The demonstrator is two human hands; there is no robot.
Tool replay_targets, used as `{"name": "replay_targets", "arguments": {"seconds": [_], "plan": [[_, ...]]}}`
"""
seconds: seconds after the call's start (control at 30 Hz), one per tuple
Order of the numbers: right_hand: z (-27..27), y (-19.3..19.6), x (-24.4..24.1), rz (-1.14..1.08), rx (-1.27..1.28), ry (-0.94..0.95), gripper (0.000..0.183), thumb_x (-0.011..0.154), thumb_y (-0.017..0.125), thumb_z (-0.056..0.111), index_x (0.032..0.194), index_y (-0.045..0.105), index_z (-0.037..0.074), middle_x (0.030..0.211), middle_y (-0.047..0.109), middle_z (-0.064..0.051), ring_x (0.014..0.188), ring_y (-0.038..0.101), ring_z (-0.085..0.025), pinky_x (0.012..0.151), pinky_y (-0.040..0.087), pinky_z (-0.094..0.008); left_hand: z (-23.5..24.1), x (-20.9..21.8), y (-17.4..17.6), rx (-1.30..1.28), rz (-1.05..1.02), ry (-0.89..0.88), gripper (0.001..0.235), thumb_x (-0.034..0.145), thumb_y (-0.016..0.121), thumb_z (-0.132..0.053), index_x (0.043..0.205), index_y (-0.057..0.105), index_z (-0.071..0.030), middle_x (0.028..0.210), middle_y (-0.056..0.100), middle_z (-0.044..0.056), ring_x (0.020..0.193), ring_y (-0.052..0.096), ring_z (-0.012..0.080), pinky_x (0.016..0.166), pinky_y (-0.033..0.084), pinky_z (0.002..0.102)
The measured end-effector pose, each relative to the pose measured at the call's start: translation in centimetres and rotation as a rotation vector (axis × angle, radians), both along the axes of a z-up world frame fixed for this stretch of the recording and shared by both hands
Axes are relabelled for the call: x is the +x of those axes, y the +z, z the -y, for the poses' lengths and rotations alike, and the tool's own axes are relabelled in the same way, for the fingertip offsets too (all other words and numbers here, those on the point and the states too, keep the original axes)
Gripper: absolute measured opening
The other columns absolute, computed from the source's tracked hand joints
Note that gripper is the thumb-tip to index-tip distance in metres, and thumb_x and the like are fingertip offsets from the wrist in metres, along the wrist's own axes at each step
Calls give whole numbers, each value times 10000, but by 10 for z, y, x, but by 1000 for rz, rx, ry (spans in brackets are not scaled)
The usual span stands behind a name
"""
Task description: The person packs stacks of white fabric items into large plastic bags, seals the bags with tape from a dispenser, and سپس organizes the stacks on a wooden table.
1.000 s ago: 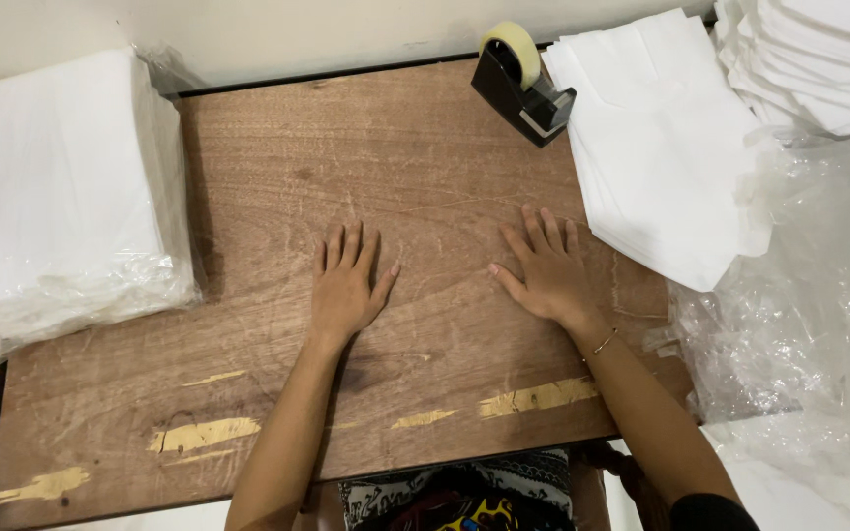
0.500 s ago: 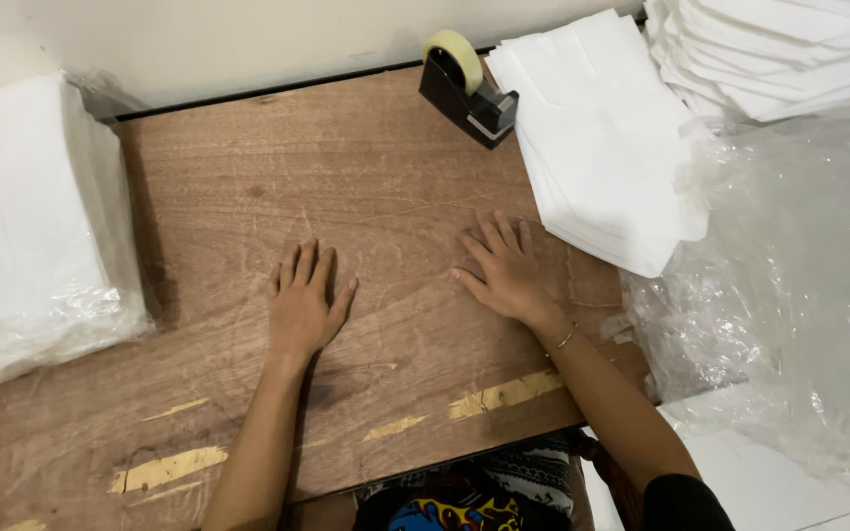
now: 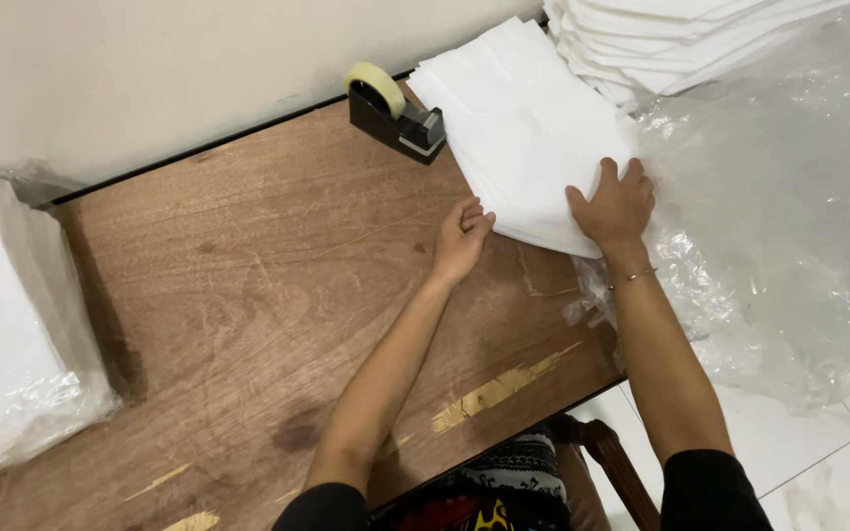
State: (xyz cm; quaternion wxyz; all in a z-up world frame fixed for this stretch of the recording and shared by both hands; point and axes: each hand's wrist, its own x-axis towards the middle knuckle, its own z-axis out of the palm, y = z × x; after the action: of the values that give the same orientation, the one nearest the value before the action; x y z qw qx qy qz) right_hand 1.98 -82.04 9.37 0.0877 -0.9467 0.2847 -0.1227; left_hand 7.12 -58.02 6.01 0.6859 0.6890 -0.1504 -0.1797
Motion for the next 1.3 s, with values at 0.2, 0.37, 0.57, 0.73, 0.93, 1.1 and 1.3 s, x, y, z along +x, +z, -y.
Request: {"name": "replay_targets", "arguments": {"seconds": [0.2,0.37,0.57,0.73,0.93,1.1,1.3], "plan": [[8,0,-1,151,-44,-26,603,875,802,290,1359,560,24,1329,445,-235,1210,444,-446,986,399,-518,35,21,-9,21,-95,104,647,924,703,-264,1418,438,59,1286,552,269,1166,611,311,941,553,382],[13,31,-8,608,399,70,544,854,747,-51,1346,530,30,1188,501,-238,935,604,-385,794,532,-461,30,21,23,-23,-242,106,724,889,737,-267,1453,385,20,1227,546,230,1063,641,254,893,587,344],[-34,97,-48,955,866,461,690,955,638,-157,1472,277,122,1302,348,-309,1200,523,-534,974,490,-587,29,40,43,-372,-567,113,939,875,753,-199,1551,134,4,1432,351,337,1274,498,432,1014,514,483],[-49,91,-105,840,1268,369,754,876,575,-120,1495,257,171,1313,477,-173,1207,593,-359,963,536,-462,-7,36,97,-364,-260,-21,768,876,657,-21,1521,243,32,1396,470,328,1244,526,478,954,546,548],[-77,88,-86,683,1504,239,729,847,632,31,1461,303,246,1203,576,-89,990,625,-196,855,526,-352,-96,17,164,-305,421,-184,592,970,572,-22,1481,280,-85,1376,516,175,1229,544,300,999,525,422],[-133,107,-31,513,1520,446,816,831,671,301,1522,239,254,1345,481,-22,1151,553,-201,945,486,-352,-188,7,189,-89,816,-73,300,1073,474,-159,1359,439,-78,1242,556,68,1146,550,203,972,465,334],[-201,102,-3,532,1723,766,699,887,384,781,1432,352,344,1534,305,-66,1388,375,-310,1148,352,-529,-268,8,159,38,828,254,113,1003,564,-50,1015,501,-144,1298,509,121,1263,466,313,1094,333,458]]}}
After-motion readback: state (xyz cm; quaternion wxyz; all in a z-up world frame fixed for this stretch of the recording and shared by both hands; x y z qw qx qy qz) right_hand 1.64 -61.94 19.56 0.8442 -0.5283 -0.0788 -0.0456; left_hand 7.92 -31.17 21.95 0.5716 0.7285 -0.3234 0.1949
